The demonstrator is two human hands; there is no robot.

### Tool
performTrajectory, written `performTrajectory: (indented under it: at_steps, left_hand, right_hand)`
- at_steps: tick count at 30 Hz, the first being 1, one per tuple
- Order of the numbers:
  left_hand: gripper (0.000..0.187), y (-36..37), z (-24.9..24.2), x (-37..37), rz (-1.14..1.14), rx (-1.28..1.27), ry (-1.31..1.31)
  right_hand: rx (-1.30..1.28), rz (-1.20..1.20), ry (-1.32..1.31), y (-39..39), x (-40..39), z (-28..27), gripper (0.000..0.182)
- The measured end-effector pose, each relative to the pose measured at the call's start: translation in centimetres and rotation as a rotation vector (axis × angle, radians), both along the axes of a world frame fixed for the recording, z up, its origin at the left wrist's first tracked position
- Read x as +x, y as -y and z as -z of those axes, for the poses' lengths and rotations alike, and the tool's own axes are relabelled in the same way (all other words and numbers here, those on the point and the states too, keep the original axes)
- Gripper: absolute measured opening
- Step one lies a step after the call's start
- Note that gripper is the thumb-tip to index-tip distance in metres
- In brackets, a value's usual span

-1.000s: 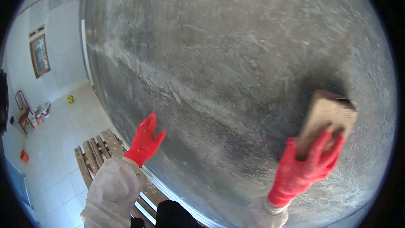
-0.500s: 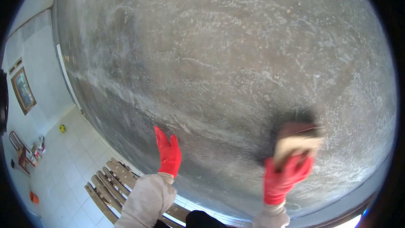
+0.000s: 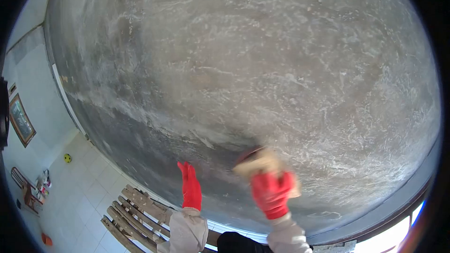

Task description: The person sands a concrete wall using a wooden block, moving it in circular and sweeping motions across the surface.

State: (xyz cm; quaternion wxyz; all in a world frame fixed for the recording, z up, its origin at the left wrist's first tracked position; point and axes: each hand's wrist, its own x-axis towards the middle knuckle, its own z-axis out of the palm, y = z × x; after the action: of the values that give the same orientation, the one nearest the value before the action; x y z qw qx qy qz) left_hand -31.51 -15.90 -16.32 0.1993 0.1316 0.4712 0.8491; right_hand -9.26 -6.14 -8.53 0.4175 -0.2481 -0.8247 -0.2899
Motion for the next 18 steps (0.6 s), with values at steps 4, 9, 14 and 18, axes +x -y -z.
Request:
performTrajectory:
  at_steps: [4,9,14,18]
  left_hand:
    - [0.069,1.5,-2.6,0.3,0.074,-0.058,0.055]
    - [0.067,2.1,-4.1,0.2,-0.164,0.112,0.274]
    - [0.061,5.7,-4.2,-0.9,-0.280,0.086,0.125]
    - [0.055,6.8,-4.8,-1.4,-0.365,0.059,0.088]
  right_hand:
    - [0.100,0.136,-0.717,-2.2,2.7,-11.4,0.089]
    - [-0.099,0.065,-0.349,0.5,-3.4,-2.1,0.064]
    - [0.152,-0.374,0.349,1.9,-8.1,9.6,0.025]
    - [-0.005,-0.112,-0.238,0.5,-8.3,3.9,0.042]
